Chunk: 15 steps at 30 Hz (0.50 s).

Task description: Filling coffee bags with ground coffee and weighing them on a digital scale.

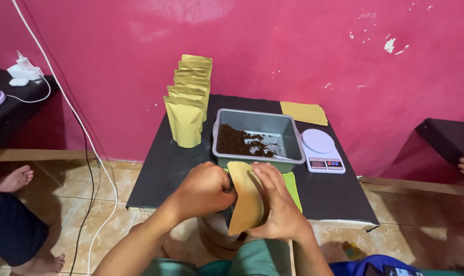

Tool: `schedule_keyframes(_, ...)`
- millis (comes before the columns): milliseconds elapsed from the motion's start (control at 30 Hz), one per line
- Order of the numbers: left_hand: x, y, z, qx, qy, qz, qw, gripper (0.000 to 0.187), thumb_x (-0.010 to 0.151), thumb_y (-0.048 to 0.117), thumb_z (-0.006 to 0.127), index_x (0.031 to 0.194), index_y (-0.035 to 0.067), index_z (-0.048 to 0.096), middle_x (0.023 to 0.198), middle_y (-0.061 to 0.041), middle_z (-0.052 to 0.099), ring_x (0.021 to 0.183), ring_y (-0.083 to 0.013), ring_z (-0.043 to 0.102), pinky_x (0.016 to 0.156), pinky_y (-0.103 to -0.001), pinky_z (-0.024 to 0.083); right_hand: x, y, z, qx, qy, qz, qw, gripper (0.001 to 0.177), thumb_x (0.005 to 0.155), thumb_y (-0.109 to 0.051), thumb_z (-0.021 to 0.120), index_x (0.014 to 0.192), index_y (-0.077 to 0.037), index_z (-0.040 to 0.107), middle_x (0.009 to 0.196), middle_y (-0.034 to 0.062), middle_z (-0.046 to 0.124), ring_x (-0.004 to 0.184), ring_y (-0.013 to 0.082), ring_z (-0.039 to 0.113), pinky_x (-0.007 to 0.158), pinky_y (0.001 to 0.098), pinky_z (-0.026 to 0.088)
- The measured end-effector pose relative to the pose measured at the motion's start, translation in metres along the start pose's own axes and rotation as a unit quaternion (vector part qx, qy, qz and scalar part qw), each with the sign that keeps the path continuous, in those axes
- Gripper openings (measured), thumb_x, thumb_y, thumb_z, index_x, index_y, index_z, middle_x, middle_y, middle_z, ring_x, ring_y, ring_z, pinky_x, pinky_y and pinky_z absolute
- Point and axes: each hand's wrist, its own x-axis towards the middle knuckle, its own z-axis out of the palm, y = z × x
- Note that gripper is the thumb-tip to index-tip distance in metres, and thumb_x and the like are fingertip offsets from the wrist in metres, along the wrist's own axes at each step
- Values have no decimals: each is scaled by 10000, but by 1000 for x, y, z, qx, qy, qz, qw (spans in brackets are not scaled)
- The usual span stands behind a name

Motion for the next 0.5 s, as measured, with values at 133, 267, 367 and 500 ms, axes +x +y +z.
schedule_keyframes(133,1,8,-11,48,-26,-49,997,362,643,205,568,570,118,225,664,-72,172,707,-193,160,537,-413,199,0,3,2,15,-5,40,999,1240,569,-264,997,1567,-78,285,1542,216,343,1485,404,369,1203,493,347)
schedule_keyframes(267,7,1,-12,55,-25,-28,998,391,715,257,593,514,100,295,537,-24,305,540,-240,288,528,-423,273,-1,6,-1,-5,12,87,996,1215,508,-210,950,1550,-100,337,1507,202,376,1443,377,408,1176,479,353)
schedule_keyframes(367,8,2,-12,-8,-27,-27,999,411,719,246,629,517,115,296,533,-27,276,564,-200,244,535,-398,255,-2,5,-6,50,8,84,995,1344,475,-474,1037,1553,-107,324,1504,173,378,1454,344,428,1185,456,375)
schedule_keyframes(500,9,5,-13,-27,-9,8,1000,406,714,198,619,537,106,265,549,-34,235,562,-179,219,532,-400,240,0,7,-9,47,25,35,998,1271,570,-442,993,1564,-92,282,1538,208,359,1482,373,387,1215,495,355)
